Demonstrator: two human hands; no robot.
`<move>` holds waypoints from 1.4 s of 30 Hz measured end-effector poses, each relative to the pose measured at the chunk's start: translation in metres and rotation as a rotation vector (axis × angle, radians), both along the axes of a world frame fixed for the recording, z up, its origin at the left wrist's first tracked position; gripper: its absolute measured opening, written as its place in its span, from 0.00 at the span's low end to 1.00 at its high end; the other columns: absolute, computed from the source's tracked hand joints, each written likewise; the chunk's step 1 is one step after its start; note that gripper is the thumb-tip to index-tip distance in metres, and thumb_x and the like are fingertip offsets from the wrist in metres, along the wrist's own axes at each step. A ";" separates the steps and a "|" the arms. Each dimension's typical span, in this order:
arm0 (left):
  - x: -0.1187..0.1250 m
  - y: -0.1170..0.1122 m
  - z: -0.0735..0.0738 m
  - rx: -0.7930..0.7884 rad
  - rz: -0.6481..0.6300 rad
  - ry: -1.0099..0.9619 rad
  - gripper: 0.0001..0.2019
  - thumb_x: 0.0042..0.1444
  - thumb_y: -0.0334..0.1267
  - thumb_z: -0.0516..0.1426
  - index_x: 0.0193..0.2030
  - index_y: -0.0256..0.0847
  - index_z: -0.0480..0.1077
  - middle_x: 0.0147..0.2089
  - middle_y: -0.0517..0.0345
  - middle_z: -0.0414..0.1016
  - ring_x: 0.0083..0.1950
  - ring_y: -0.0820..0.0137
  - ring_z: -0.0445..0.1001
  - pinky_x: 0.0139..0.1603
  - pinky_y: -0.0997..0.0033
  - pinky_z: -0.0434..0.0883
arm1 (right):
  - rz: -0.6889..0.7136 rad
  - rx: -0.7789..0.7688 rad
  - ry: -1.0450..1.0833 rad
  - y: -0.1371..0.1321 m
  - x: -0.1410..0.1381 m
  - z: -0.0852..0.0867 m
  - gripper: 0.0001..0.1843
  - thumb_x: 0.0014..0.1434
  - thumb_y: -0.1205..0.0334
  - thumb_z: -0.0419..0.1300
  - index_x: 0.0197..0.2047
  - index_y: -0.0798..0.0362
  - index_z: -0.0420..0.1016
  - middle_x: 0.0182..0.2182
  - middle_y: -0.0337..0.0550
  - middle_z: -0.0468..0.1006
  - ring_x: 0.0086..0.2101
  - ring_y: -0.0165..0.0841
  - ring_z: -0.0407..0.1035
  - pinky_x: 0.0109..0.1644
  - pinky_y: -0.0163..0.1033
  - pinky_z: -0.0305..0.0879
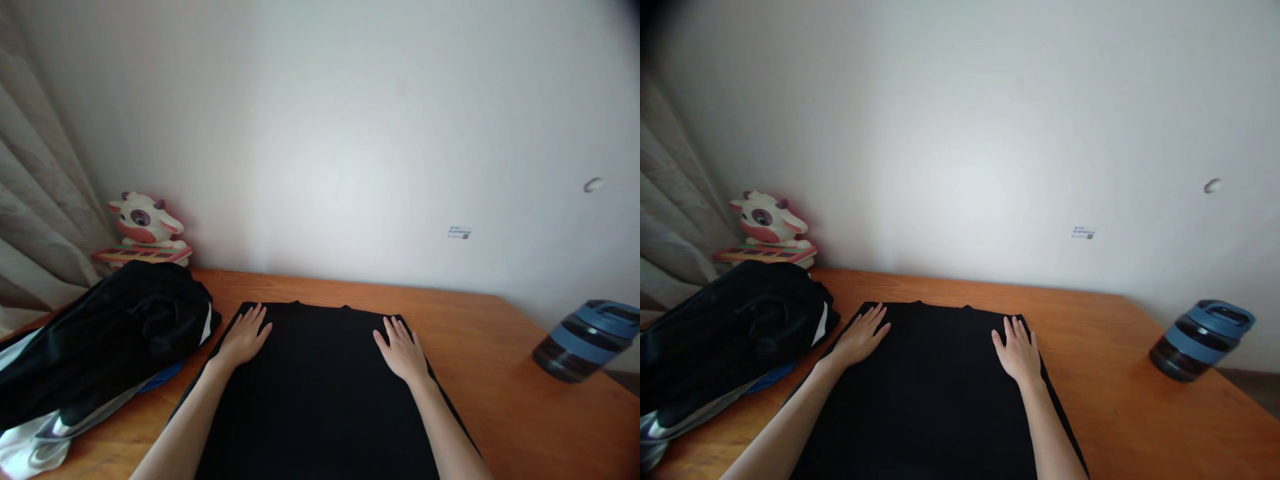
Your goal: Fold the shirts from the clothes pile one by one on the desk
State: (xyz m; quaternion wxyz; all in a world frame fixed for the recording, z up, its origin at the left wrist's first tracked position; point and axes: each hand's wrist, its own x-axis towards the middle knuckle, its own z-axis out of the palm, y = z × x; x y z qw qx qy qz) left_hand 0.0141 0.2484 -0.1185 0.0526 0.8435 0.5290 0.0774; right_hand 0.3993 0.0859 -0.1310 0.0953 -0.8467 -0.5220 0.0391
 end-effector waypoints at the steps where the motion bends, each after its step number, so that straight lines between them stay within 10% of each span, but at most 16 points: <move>1: -0.005 0.002 -0.001 -0.010 -0.009 -0.011 0.32 0.69 0.51 0.43 0.74 0.34 0.55 0.77 0.44 0.49 0.77 0.56 0.49 0.75 0.50 0.49 | 0.001 0.006 0.004 -0.001 0.001 0.000 0.41 0.70 0.39 0.37 0.75 0.57 0.49 0.74 0.53 0.49 0.72 0.44 0.41 0.73 0.61 0.38; 11: -0.009 -0.002 0.002 0.036 0.107 -0.048 0.28 0.69 0.47 0.45 0.71 0.37 0.60 0.75 0.43 0.58 0.76 0.55 0.53 0.74 0.44 0.47 | 0.006 0.078 0.002 0.000 0.002 -0.007 0.38 0.69 0.40 0.40 0.74 0.54 0.55 0.73 0.53 0.54 0.72 0.44 0.46 0.73 0.60 0.40; 16: 0.000 -0.015 0.018 0.255 0.031 -0.085 0.19 0.66 0.37 0.49 0.59 0.38 0.72 0.60 0.42 0.73 0.61 0.55 0.71 0.64 0.56 0.66 | 0.029 0.249 -0.150 -0.004 -0.006 0.001 0.27 0.69 0.54 0.45 0.62 0.59 0.71 0.64 0.59 0.69 0.65 0.48 0.61 0.70 0.60 0.46; 26: 0.037 -0.113 0.059 0.022 0.058 0.230 0.15 0.63 0.34 0.50 0.51 0.38 0.76 0.52 0.36 0.73 0.50 0.48 0.74 0.42 0.51 0.74 | 0.515 0.341 0.071 -0.033 -0.036 0.022 0.18 0.69 0.55 0.50 0.55 0.46 0.76 0.59 0.47 0.75 0.58 0.42 0.69 0.65 0.51 0.63; 34: 0.052 -0.186 0.021 -0.052 0.159 0.246 0.28 0.63 0.47 0.52 0.67 0.38 0.68 0.67 0.19 0.62 0.62 0.29 0.67 0.40 0.33 0.74 | 0.438 0.258 0.138 -0.047 -0.030 0.025 0.20 0.69 0.50 0.50 0.57 0.45 0.74 0.62 0.44 0.73 0.62 0.40 0.66 0.67 0.50 0.60; 42: 0.066 -0.159 0.011 -0.027 -0.123 0.102 0.31 0.67 0.53 0.47 0.74 0.45 0.58 0.76 0.36 0.53 0.75 0.35 0.49 0.66 0.24 0.53 | 0.244 0.245 0.021 -0.094 -0.005 0.010 0.23 0.70 0.48 0.46 0.58 0.48 0.73 0.63 0.49 0.72 0.62 0.43 0.65 0.65 0.53 0.61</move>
